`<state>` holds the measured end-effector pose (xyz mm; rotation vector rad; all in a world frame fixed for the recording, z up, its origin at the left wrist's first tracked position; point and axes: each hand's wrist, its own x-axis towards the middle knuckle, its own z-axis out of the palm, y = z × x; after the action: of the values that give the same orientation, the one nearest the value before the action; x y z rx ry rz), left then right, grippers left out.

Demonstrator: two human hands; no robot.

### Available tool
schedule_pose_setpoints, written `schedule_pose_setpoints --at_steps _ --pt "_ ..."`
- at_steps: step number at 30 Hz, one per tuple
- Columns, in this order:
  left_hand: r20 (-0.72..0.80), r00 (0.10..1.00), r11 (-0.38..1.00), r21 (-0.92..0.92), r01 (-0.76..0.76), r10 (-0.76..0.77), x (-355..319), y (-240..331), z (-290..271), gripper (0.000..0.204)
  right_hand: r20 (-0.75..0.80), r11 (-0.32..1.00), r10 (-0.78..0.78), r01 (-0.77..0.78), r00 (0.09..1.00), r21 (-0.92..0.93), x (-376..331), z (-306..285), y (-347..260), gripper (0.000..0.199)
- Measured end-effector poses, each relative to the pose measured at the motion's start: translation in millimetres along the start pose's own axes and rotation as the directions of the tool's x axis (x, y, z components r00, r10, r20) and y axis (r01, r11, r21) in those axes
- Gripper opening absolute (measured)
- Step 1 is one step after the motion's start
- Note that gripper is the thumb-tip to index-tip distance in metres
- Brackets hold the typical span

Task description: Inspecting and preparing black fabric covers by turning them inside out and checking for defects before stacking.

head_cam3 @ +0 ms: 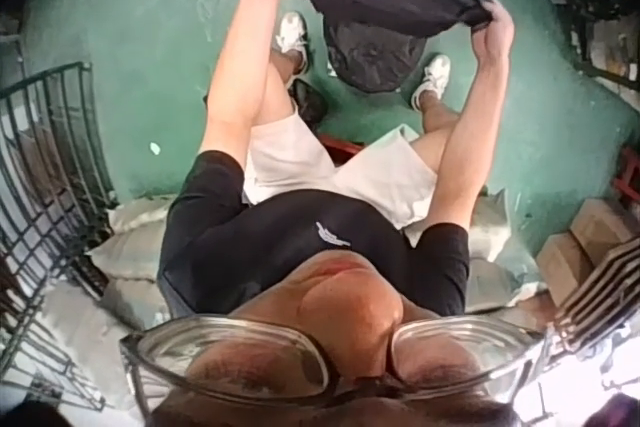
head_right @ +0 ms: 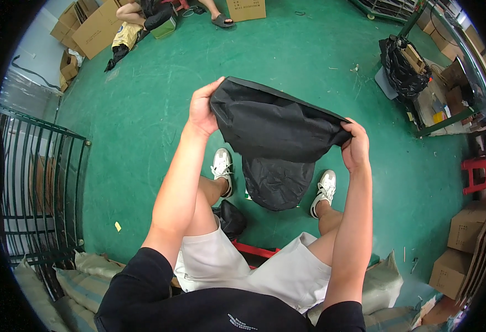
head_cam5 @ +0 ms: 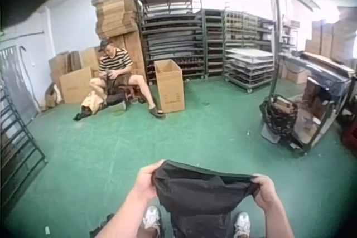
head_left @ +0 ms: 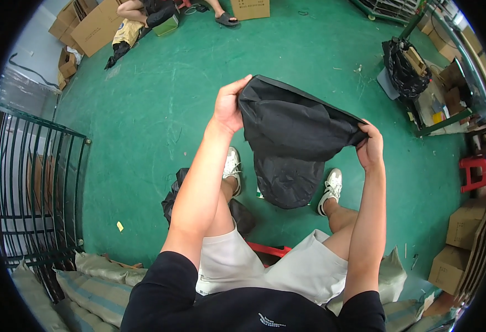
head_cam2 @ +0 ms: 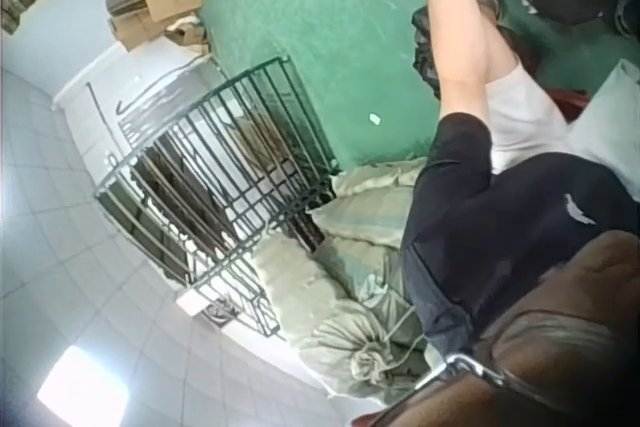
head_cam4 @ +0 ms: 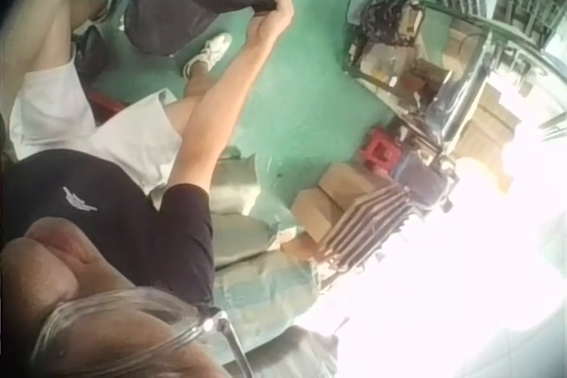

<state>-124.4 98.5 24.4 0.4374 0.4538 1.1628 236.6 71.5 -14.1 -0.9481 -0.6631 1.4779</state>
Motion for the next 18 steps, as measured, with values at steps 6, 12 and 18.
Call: schedule_pose_setpoints --at_steps 6,12,18 --pt "-0.295 0.954 0.989 0.124 0.087 -0.047 9.1 16.0 -30.1 0.027 0.287 0.705 0.608 -0.338 0.740 -0.623 -22.1 13.1 10.9 0.057" --pt "-0.681 0.431 0.720 0.207 -0.662 0.592 -16.5 72.1 -62.1 0.026 0.039 0.616 0.467 -0.293 0.884 -0.731 12.9 33.5 78.2 0.058" --pt "-0.802 0.059 0.597 0.390 -0.701 0.594 -41.4 71.7 -67.5 0.022 -0.010 0.112 0.451 -0.067 0.892 -0.991 111.3 79.3 156.2 0.082"
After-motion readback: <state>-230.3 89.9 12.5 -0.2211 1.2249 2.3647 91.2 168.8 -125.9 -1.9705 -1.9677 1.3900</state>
